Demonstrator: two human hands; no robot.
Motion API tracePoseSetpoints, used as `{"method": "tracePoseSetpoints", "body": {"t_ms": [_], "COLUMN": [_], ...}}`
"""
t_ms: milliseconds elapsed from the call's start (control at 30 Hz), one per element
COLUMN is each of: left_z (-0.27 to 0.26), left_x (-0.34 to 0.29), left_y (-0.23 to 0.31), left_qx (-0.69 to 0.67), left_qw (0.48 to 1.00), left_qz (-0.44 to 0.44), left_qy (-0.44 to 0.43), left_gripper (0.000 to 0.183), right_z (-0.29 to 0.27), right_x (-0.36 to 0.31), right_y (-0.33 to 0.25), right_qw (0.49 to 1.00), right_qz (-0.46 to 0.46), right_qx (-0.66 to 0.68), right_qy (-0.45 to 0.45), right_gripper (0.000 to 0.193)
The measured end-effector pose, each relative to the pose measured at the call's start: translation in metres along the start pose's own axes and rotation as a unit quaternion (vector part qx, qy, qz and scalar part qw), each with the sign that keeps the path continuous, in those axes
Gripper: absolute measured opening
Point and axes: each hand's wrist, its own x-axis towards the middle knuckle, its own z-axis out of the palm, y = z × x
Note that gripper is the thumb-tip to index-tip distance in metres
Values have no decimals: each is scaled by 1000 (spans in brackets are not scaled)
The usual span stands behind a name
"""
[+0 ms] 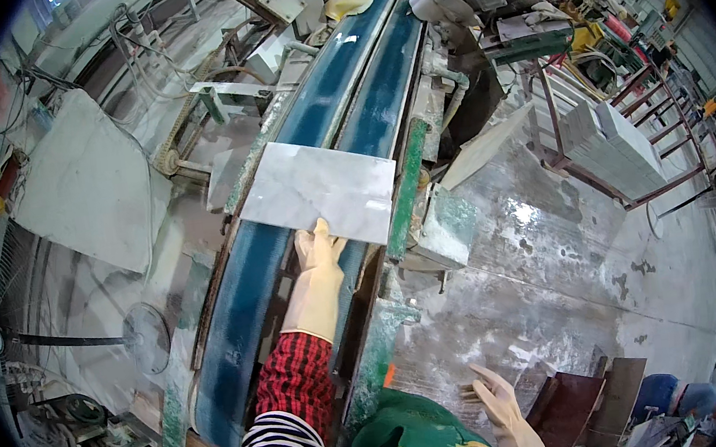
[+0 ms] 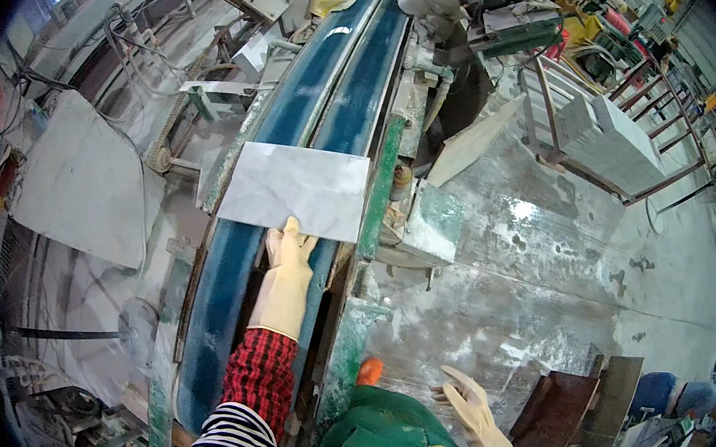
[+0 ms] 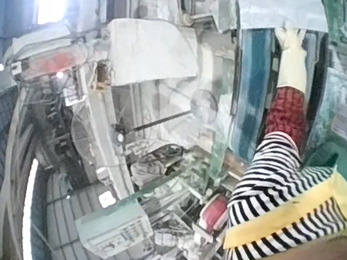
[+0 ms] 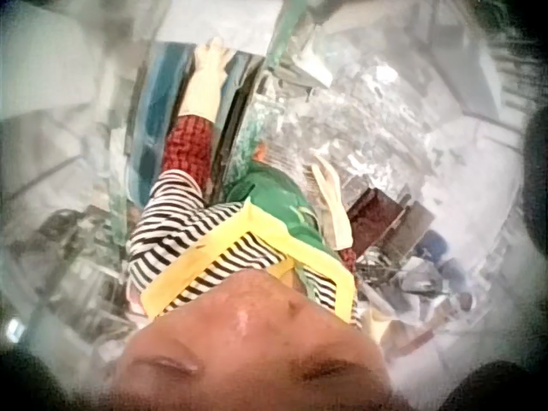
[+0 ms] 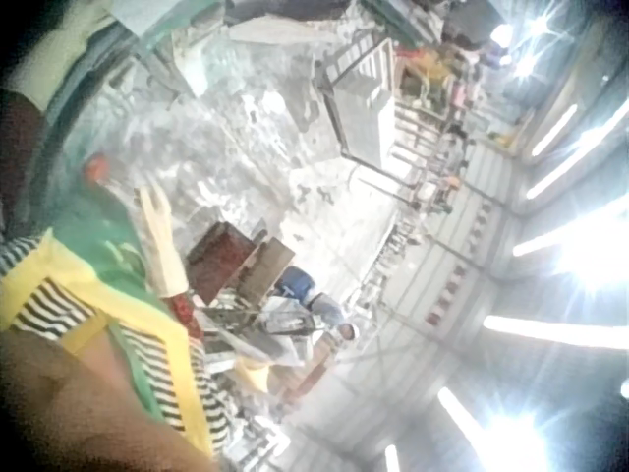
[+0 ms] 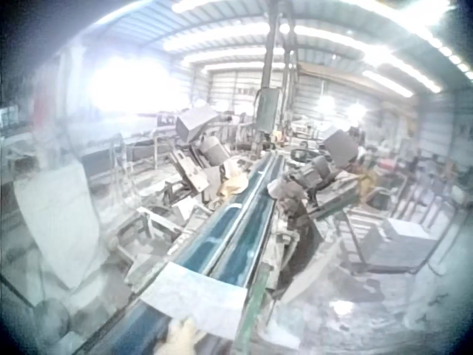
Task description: The person puts on protective gloves and operates a control panel in a factory. They then repeatedly pick up rectangular sheets from a pile and place them onto a moving conveyor belt.
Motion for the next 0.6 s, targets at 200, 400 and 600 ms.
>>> {"method": "tracePoseSetpoints", "body": {"t_ms": [200, 400, 600], "left_z": [-12, 88, 122], "left_x": [7, 88, 107], "left_y": [104, 49, 6], "left_qx": [764, 577, 732], "left_qw": [629, 521, 467], "left_qz": [-113, 585, 459], "left_qy": [-94, -233, -187], "left_gripper": [42, 34, 26], "right_z": [-2, 0, 5], "right_x": [-4, -18, -31], "right_y": [-12, -10, 6], "right_qw": [999, 997, 977], "right_qz": [-29, 21, -34], "right_qx": [5, -20, -156], "right_qy": [18, 73, 144], "right_gripper": [51, 51, 48]}}
